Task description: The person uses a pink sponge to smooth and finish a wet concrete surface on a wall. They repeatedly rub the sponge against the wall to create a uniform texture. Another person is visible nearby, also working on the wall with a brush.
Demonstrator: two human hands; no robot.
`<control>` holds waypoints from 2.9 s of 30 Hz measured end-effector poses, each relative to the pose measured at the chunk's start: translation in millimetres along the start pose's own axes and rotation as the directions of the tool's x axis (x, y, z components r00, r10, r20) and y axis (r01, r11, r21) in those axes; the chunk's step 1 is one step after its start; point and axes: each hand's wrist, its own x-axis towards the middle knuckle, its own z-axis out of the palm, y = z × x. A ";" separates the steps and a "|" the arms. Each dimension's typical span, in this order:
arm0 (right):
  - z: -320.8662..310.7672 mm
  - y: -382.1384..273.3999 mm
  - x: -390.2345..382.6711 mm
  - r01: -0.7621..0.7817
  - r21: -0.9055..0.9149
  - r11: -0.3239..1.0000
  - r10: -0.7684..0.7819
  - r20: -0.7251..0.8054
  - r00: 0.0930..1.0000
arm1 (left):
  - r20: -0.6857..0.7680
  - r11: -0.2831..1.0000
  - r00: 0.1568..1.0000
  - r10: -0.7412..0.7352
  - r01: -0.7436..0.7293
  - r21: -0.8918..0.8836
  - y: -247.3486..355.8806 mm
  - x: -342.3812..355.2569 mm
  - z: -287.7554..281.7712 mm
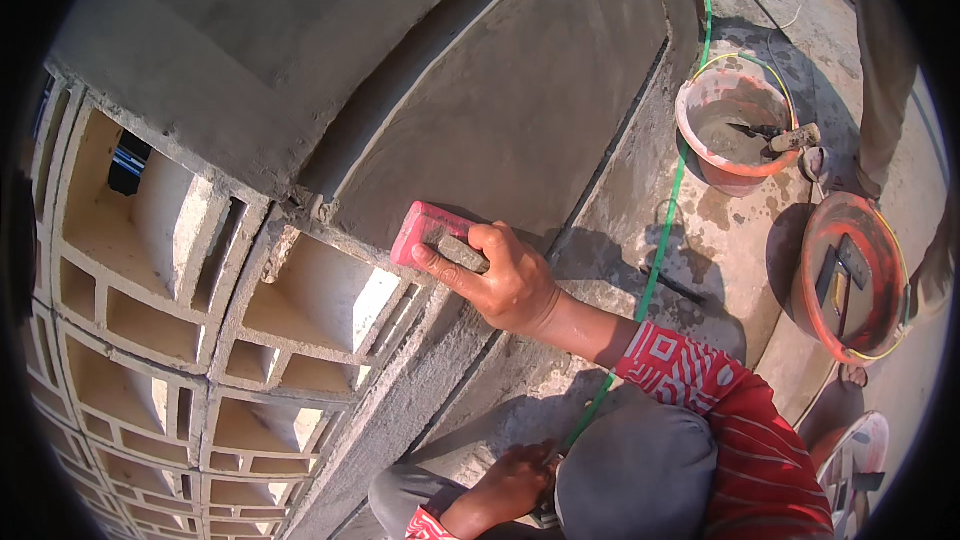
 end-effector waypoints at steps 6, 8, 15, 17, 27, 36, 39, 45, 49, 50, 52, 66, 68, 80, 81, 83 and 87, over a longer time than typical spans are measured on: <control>7.4 6.4 -49.8 0.002 -0.075 0.997 0.001 0.035 0.999 | 0.022 1.000 1.000 0.001 0.000 -0.010 -0.5 2.0 -3.5; 3.5 1.6 -15.2 -0.022 -0.019 1.000 0.023 0.018 1.000 | -0.020 0.999 1.000 -0.018 0.018 0.029 0.4 -0.3 -4.1; 9.0 18.6 -38.0 -0.085 -0.056 0.995 0.085 -0.003 0.996 | 0.259 0.995 0.963 -0.078 0.090 -0.035 3.0 6.8 -5.5; 8.7 10.7 -31.6 -0.144 -0.002 0.990 0.144 -0.004 0.989 | 0.091 1.000 0.996 -0.024 0.024 -0.002 2.2 3.9 -9.1; 5.0 1.4 -28.9 -0.135 0.031 0.990 0.135 0.030 0.990 | 0.105 1.000 0.994 -0.024 0.023 0.012 0.1 2.6 4.6; 5.1 6.4 -40.5 -0.156 -0.030 0.987 0.157 0.055 0.986 | 0.062 0.999 0.997 -0.045 0.044 0.018 3.8 1.5 -3.7; 4.7 9.6 -53.2 -0.075 -0.114 0.991 0.082 0.060 0.995 | 0.026 1.000 0.999 -0.029 0.029 0.004 3.2 -0.1 -4.7; 8.4 6.4 -40.9 -0.089 -0.022 0.996 0.090 0.039 0.995 | 0.056 1.000 0.998 -0.022 0.023 -0.008 4.7 2.8 -12.7; -18.7 7.5 -87.5 0.091 -0.032 0.995 -0.078 0.293 0.953 | 0.160 0.997 0.985 -0.069 0.072 -0.016 3.8 7.0 -19.0; -30.3 10.9 -103.2 0.038 0.056 0.998 -0.054 0.305 0.951 | 0.099 1.000 0.995 0.003 -0.003 0.008 -0.7 4.6 -17.9; -67.2 27.3 -123.1 -0.110 -0.031 0.993 0.114 0.346 0.931 | 0.072 1.000 0.997 -0.005 0.003 0.025 3.6 5.6 -20.4; -249.4 286.3 -59.9 -0.975 -0.216 0.049 0.909 0.414 -0.045 | 0.172 0.979 0.969 -0.177 0.192 -0.069 14.3 7.0 -29.3; -233.0 408.4 -92.9 -0.465 -0.750 0.470 0.856 0.517 0.032 | 0.138 0.973 0.976 -0.169 0.188 -0.138 0.3 11.0 -12.1; -89.4 578.0 -163.4 -0.392 -0.856 0.336 0.903 0.412 -0.124 | 0.297 0.886 0.890 -0.346 0.414 -0.209 -18.2 14.7 -31.7; -116.2 592.1 -173.9 -0.354 -0.883 0.307 0.931 0.356 -0.081 | 0.271 0.914 0.919 -0.285 0.346 -0.211 -31.3 16.7 -17.7; -131.6 597.1 -190.2 -0.646 -0.708 0.284 0.901 0.427 -0.072 | 0.298 0.897 0.912 -0.284 0.362 -0.254 -30.2 20.5 -16.0; -172.5 591.7 -219.2 -0.980 -0.158 0.124 0.847 0.531 0.021 | 0.332 0.883 0.904 -0.270 0.370 -0.290 -35.5 24.2 -9.0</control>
